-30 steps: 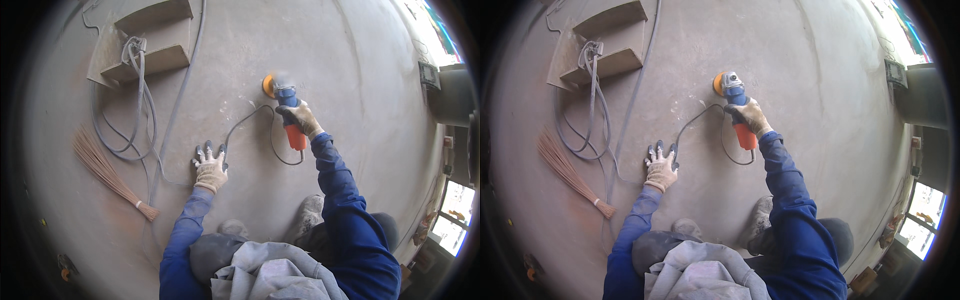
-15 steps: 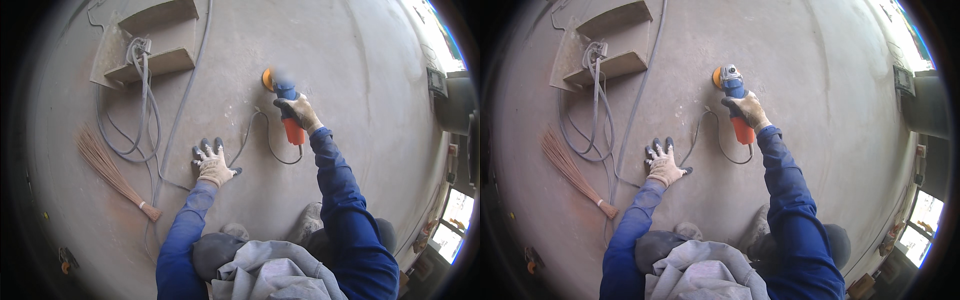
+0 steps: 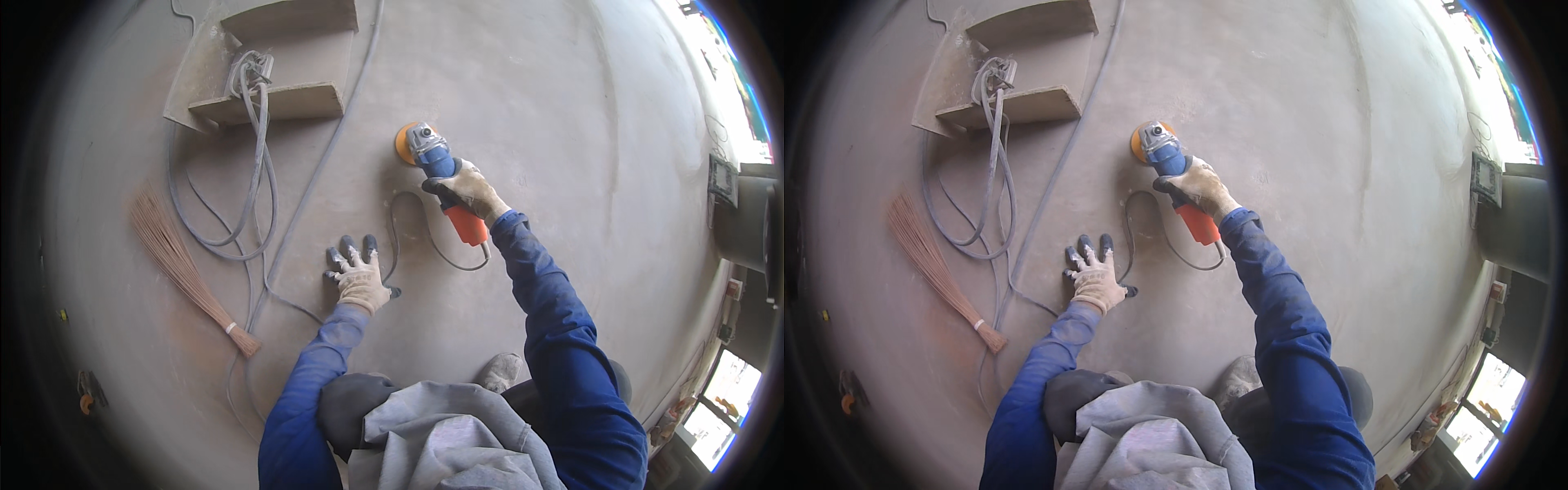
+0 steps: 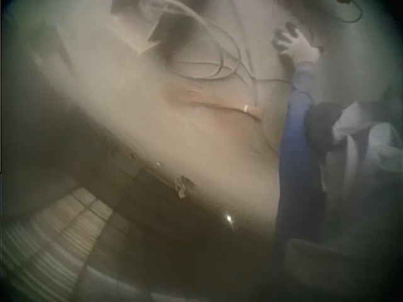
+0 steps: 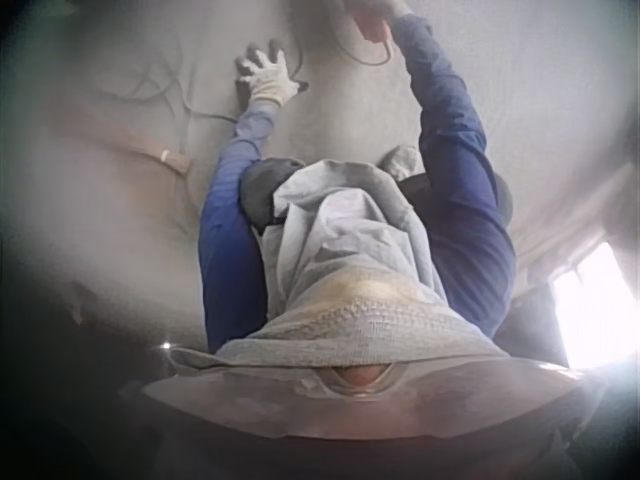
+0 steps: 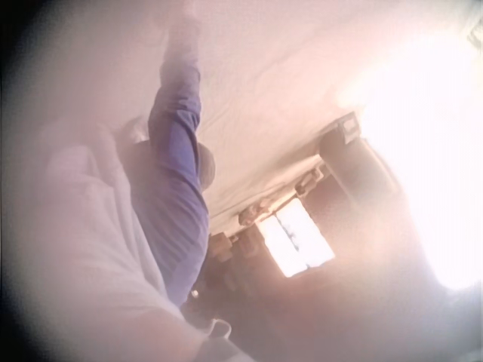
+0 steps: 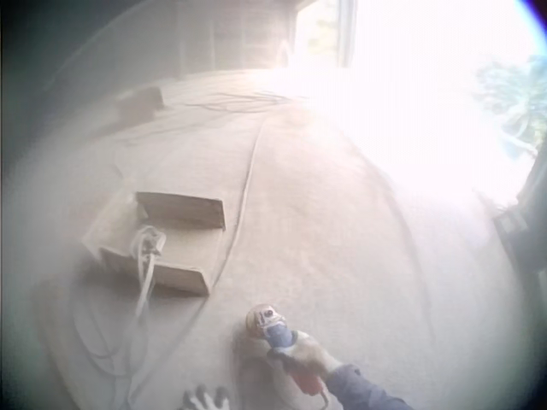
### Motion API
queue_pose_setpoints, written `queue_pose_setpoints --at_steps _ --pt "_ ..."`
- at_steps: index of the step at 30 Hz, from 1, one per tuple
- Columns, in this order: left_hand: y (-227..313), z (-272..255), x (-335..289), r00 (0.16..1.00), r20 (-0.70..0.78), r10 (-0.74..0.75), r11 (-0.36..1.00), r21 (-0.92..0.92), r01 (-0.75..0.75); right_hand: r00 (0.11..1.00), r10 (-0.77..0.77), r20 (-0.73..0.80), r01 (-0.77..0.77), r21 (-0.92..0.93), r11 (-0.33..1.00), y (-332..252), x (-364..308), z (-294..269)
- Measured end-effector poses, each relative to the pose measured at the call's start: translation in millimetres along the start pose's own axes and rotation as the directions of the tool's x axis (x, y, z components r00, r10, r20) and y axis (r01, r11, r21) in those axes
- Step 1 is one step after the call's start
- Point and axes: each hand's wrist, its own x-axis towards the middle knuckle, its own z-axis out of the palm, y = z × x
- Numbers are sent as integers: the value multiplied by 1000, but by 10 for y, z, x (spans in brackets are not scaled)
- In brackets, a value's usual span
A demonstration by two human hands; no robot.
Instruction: The person uses a handheld angle grinder to grind a concrete floor surface. They move the tool in circular and sweeping motions across the floor, occasionally repositioning the power cord to avoid interference. The person wears gloves and work boots throughout the task.
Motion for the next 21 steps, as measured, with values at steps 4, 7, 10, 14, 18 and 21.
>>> queue_pose_setpoints --at_steps 4,7,10,14,18,21 --pt "15 24 17 1000 -7 25 1000 -9 -25 993 -92 -78 98 83 992 -41 433 -121" --pt "23 35 41 1000 -11 20 1000 -2 -20 981 21 -193 32 267 963 -74 653 -454" --pt "58 -6 77 997 76 14 999 28 -16 986 31 -165 14 263 965 44 610 -410" --pt "45 -14 -17 1000 -15 -7 1000 14 7 997 -28 -69 28 -8 1000 30 254 -6" --pt "48 -23 -10 1000 -17 -15 1000 9 15 998 -10 -68 14 53 998 -52 523 -182" --pt "38 -48 12 999 46 -14 999 29 13 978 43 -203 -10 164 986 -142 730 -605"
